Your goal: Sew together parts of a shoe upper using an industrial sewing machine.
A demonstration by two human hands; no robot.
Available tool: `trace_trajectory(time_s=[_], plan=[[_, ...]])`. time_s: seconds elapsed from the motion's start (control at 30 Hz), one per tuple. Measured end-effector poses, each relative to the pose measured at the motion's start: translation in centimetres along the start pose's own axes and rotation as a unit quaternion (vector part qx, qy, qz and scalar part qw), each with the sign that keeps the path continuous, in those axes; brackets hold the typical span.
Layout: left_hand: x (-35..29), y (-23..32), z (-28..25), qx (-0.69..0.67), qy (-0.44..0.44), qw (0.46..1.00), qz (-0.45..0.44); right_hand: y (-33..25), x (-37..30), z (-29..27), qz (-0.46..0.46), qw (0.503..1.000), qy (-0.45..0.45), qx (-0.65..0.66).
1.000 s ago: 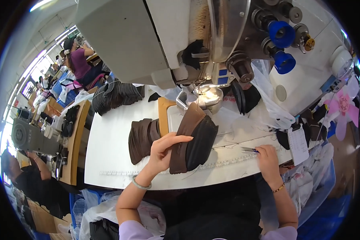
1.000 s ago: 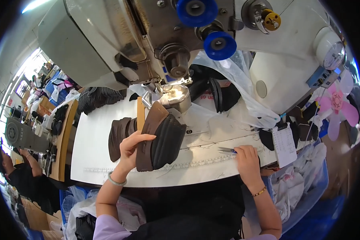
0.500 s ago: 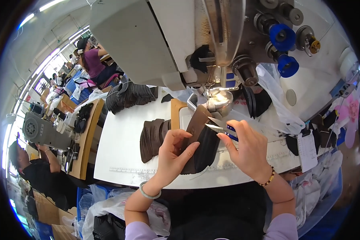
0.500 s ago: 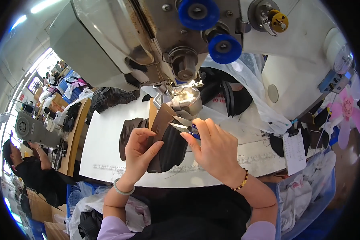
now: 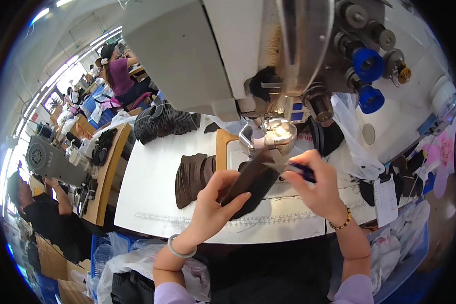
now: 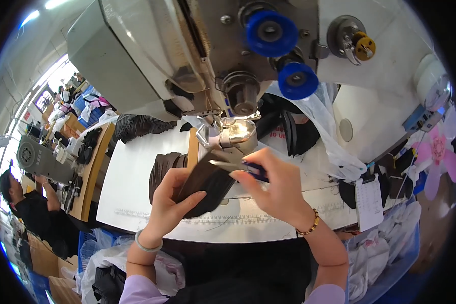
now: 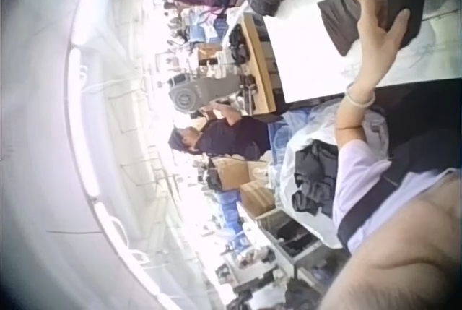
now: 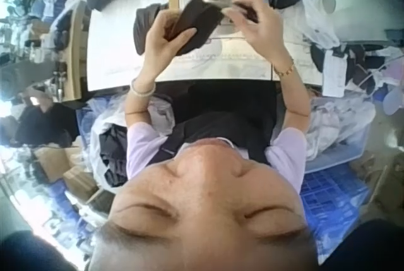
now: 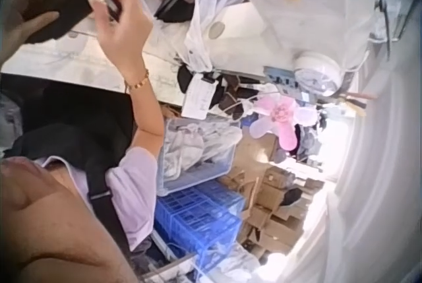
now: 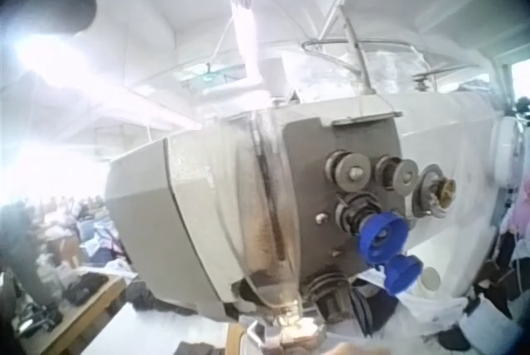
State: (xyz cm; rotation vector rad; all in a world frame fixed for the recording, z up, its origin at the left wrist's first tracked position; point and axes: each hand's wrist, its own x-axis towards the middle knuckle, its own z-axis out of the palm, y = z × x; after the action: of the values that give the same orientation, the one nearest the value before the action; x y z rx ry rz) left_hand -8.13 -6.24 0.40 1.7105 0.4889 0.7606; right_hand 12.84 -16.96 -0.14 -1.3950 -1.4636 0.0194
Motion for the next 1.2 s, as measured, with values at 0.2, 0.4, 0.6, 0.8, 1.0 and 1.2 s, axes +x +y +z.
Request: trace_trajectory(time_s=[0.2, 0.4, 0.6, 0.8, 1.0, 1.2], plan=[[-0.5, 2.2, -0.3, 0.597, -0.042, 0.723, 0.346, 0.3, 1.0, -3.1, 0.171, 0.973, -0.013, 0.156], [-0.3, 1.7, 0.0, 0.637, -0.042, 0.678, 0.365, -0.4, 2.3, -3.0, 0.229, 0.950, -0.210, -0.011], [-0.7, 1.6, 0.0, 0.622, -0.041, 0.691, 0.366, 1.2, 1.5, 0.3, 0.106, 0.984, -0.140, 0.026], [-1.6, 2.2, -4.9, 0.403, 0.130, 0.887, 0.185, 3.3, 0.5, -1.8, 0.179, 0.964, -0.068, 0.184], [0.5, -0.4, -7.1, -0.207, 0.265, 0.941, 0.040, 5.2, 4.0, -0.5, 0.050, 0.994, 0.038, 0.092], [1.2, -9.3, -4.9, 0.009, 0.198, 0.976, -0.087, 6.6, 4.2, 1.4, 0.180, 0.893, -0.021, 0.413]])
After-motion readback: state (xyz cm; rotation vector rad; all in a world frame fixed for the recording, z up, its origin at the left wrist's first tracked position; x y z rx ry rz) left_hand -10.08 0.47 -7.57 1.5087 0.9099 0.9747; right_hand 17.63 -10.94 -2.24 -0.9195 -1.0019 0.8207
